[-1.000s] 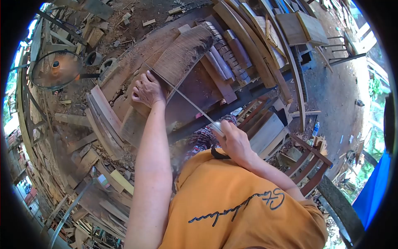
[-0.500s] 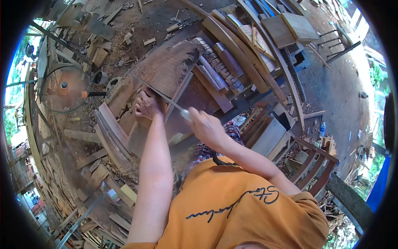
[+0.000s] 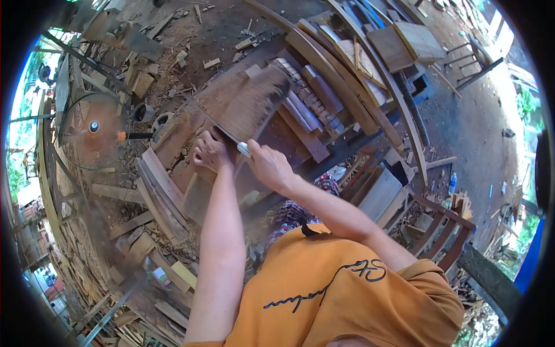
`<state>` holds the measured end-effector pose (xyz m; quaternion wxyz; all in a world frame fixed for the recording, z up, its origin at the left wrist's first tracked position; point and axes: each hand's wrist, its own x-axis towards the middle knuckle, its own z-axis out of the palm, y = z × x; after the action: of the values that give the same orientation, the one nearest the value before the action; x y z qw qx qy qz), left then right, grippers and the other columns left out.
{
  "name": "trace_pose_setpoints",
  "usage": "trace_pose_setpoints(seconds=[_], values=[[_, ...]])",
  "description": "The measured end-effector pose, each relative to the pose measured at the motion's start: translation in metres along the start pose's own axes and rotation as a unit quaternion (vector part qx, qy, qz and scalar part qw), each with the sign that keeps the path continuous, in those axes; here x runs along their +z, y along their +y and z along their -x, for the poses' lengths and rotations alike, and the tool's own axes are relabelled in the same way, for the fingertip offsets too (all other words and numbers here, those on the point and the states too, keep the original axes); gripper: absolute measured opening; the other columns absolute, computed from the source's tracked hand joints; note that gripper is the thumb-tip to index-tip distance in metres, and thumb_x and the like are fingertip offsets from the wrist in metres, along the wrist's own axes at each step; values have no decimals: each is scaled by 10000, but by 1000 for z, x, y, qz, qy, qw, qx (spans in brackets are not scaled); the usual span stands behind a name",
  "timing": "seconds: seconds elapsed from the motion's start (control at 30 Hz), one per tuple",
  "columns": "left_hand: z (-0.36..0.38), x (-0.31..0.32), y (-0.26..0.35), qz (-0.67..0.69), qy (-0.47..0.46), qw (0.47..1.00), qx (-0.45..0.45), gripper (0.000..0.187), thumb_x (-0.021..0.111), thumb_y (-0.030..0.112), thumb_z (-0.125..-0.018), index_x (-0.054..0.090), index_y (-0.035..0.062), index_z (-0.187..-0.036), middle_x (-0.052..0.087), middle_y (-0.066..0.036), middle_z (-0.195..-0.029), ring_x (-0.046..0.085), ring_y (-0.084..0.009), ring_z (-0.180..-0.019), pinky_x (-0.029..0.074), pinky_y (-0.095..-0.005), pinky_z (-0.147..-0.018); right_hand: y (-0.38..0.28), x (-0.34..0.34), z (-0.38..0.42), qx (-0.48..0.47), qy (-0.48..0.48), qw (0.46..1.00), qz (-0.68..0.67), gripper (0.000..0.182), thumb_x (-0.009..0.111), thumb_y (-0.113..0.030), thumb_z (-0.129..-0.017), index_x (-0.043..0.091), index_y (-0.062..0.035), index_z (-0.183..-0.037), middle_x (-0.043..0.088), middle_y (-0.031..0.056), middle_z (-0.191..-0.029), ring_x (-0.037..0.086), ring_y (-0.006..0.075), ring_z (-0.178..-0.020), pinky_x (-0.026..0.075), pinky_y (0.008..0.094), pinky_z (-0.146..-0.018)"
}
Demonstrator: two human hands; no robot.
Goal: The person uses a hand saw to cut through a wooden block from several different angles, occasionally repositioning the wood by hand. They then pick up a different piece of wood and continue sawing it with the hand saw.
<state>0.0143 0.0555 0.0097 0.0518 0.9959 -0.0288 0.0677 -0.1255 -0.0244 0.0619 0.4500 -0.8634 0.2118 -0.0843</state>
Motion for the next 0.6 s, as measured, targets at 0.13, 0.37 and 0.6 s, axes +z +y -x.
trace_pose_setpoints(seconds=[0.13,0.37,0.6], values=[[-2,3,-4,38,11,999,32,372,404,464,-981,634,175,-939,624,-79,-998,548,-265,-1023,306,-481,-964,-21,-9,11,36,-7,999,18,253,604,-219,-923,447,-40,-1008,617,255,-785,615,472,-740,508,528,-656],[-6,19,-11,-14,12,999,31,335,422,434,-979,636,177,-958,619,-70,-986,549,-257,-1008,300,-465,-953,13,12,33,-11,36,999,36,265,603,-240,-934,434,-41,-981,613,235,-793,627,448,-713,510,516,-608],[-2,23,-12,-11,49,999,4,285,436,377,-982,646,188,-1016,628,-52,-1022,554,-245,-1025,317,-479,-944,19,0,19,2,9,1000,24,245,633,-197,-904,445,-54,-971,626,240,-803,621,455,-751,492,518,-620]])
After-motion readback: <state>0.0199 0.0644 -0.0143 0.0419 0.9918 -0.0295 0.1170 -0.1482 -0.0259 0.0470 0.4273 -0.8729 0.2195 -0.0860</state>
